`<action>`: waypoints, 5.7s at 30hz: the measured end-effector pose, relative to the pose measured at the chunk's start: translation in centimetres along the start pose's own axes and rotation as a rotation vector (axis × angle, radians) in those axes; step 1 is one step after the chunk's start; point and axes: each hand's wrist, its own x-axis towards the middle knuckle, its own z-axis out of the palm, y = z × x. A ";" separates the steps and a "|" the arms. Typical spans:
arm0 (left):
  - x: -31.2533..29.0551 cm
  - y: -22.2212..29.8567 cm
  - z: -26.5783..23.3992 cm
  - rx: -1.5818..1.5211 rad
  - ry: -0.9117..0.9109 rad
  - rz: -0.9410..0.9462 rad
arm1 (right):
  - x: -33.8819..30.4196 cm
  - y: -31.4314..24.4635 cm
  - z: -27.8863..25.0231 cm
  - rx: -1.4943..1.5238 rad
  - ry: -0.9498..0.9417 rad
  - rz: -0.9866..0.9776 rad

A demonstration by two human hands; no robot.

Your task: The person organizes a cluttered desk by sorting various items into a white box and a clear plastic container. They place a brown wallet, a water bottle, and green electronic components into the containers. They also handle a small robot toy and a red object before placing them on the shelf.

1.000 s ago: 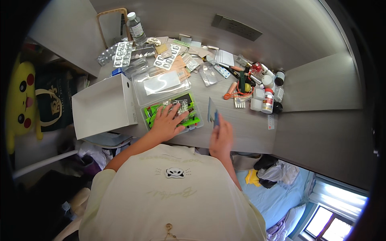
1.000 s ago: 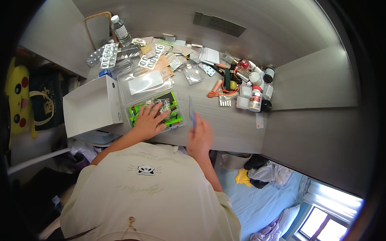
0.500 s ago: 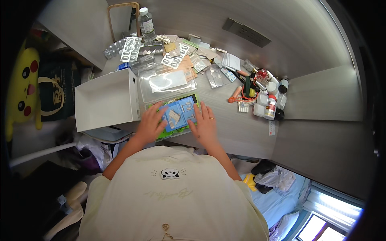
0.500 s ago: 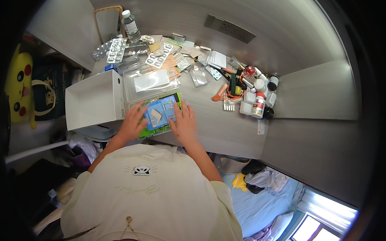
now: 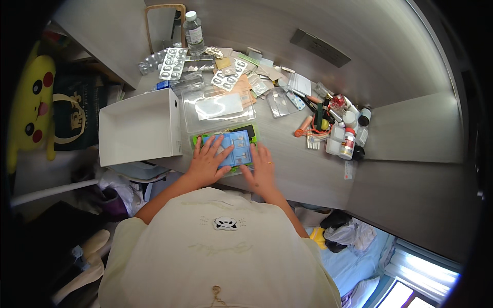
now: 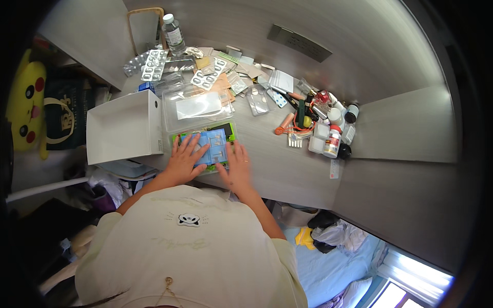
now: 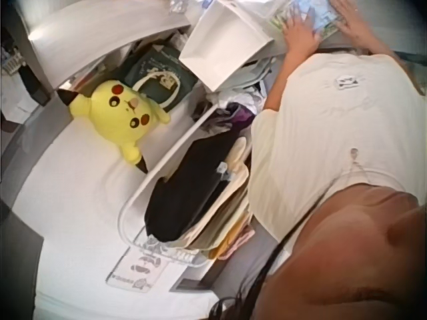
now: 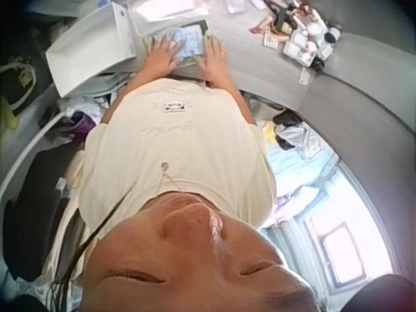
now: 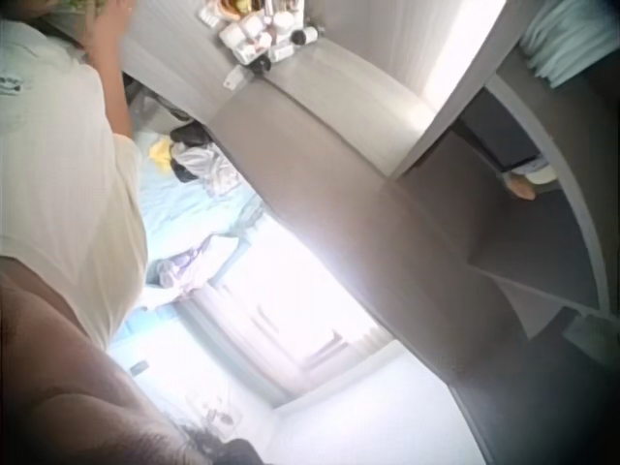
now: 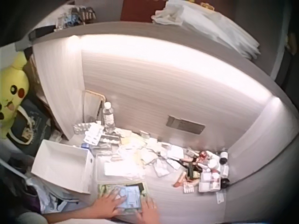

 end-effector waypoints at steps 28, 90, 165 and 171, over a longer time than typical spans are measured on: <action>4.9 -6.1 0.3 -1.745 0.542 -0.514 | 7.0 6.6 -2.1 1.321 -0.003 0.549; 1.4 1.0 0.9 0.059 0.053 0.084 | -2.9 4.1 5.7 2.019 0.056 0.921; 5.4 -2.0 -2.7 0.009 0.037 0.187 | 3.7 0.6 4.9 2.082 0.372 0.903; 5.6 -2.0 -2.9 0.007 0.025 0.172 | 4.2 0.2 4.5 1.986 0.401 0.943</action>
